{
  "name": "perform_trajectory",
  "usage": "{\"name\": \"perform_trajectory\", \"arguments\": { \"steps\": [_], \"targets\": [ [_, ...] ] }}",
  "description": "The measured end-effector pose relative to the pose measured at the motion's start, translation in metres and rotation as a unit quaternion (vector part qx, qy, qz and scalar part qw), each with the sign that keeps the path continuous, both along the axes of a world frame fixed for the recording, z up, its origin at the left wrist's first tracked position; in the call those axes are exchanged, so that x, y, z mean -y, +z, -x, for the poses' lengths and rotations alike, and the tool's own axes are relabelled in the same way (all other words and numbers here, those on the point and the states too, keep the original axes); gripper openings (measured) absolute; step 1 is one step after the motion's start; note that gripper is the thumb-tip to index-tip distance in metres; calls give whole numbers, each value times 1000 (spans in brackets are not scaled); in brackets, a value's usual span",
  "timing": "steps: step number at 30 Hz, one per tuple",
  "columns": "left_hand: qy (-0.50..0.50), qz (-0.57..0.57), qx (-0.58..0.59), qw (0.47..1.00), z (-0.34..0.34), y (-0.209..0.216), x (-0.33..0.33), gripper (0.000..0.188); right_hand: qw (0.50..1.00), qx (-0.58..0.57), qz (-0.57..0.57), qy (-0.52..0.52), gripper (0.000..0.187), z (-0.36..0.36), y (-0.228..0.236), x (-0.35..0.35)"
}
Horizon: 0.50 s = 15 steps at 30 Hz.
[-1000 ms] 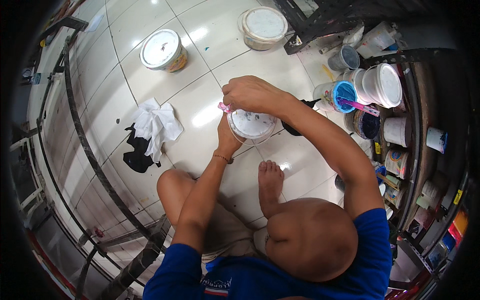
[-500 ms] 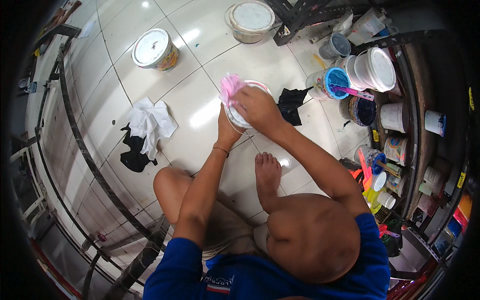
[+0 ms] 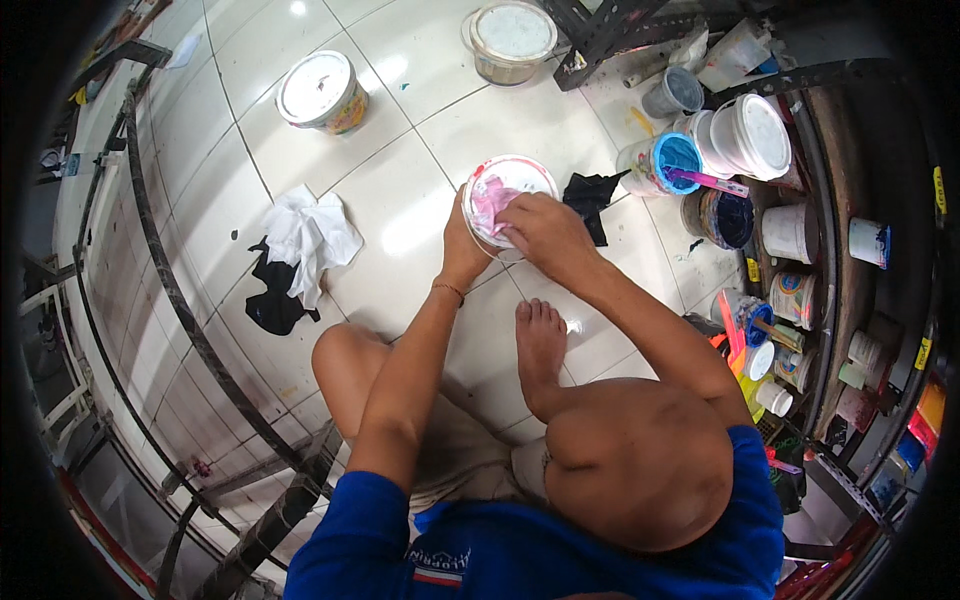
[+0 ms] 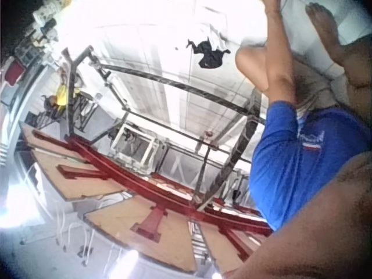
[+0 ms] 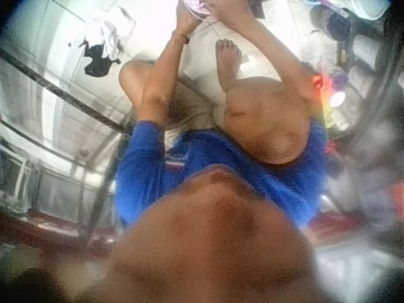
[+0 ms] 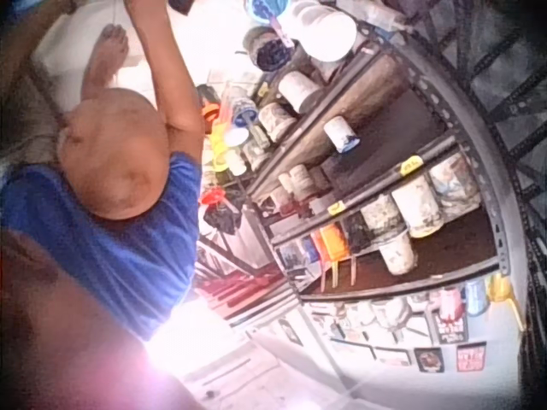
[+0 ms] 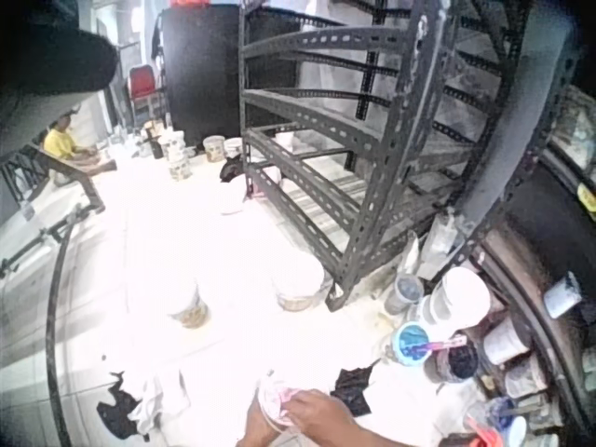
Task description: The person wipes the exterior of plastic buckets with pink and black cloths, rotating them to clean all sides.
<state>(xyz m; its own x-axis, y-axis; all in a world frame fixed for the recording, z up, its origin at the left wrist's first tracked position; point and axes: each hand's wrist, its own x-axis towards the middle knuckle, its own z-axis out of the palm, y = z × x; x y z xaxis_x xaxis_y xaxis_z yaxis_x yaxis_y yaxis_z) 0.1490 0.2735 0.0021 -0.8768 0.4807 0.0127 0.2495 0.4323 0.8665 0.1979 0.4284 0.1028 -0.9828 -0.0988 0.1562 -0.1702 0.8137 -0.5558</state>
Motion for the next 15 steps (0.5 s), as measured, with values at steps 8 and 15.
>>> {"name": "perform_trajectory", "arguments": {
  "steps": [8,15],
  "targets": [
    [39,-58,12,997,-5,6,-8,88,1000,-16,-10,-2,14,15,-6,19],
    [-3,-10,-2,1000,-6,-2,-1,85,997,-39,25,65,15,1,-3,3]
  ]
}}
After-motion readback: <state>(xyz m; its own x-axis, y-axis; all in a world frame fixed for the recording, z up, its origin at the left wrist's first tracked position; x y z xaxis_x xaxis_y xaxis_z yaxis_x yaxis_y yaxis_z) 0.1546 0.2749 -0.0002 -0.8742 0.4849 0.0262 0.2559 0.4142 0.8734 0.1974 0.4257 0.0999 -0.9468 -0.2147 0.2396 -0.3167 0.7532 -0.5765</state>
